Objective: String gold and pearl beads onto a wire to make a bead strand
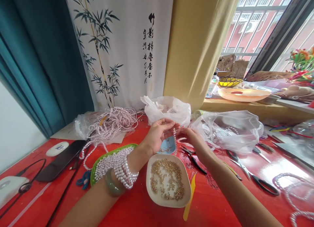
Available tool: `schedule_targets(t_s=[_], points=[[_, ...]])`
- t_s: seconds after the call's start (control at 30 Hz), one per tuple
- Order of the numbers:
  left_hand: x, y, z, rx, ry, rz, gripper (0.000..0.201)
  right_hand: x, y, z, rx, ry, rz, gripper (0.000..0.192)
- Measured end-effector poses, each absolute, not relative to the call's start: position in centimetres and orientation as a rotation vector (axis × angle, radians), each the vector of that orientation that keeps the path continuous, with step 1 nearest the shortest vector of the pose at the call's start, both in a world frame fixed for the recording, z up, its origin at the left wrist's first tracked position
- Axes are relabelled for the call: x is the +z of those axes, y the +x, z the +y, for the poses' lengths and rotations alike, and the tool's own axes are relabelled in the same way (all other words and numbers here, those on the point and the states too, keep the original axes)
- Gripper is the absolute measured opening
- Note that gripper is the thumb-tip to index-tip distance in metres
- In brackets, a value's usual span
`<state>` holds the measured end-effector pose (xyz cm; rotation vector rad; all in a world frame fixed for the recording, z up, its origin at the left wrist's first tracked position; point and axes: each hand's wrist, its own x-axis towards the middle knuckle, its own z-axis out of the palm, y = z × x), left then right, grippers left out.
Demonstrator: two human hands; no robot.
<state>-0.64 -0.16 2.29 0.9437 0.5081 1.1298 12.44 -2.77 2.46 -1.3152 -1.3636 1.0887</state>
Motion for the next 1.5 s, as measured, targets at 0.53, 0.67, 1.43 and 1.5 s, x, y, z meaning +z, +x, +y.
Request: schedule_targets(t_s=[0.53, 0.67, 1.43, 1.5], points=[[2.5, -0.5, 3.1, 1.156, 1.699, 0.586, 0.005, 3.7, 13.9, -2.8, 0.702, -1.009, -1.505, 0.016], [3.6, -0.7, 3.6, 1.187, 1.867, 0.612, 0.008, 3.6, 14.3, -2.7, 0.742, -0.899, -1.386, 0.014], [-1.9, -4.2, 5.1, 0.976, 2.092, 0.93, 0.019, 1.3, 13.5, -3.1, 1.03, -1.111, -1.404, 0.017], [-2.4, -4.7, 4.7, 0.941, 2.075, 0.933, 0.024, 0.6, 13.7, -3.3, 1.09, -1.18, -1.447, 0.019]])
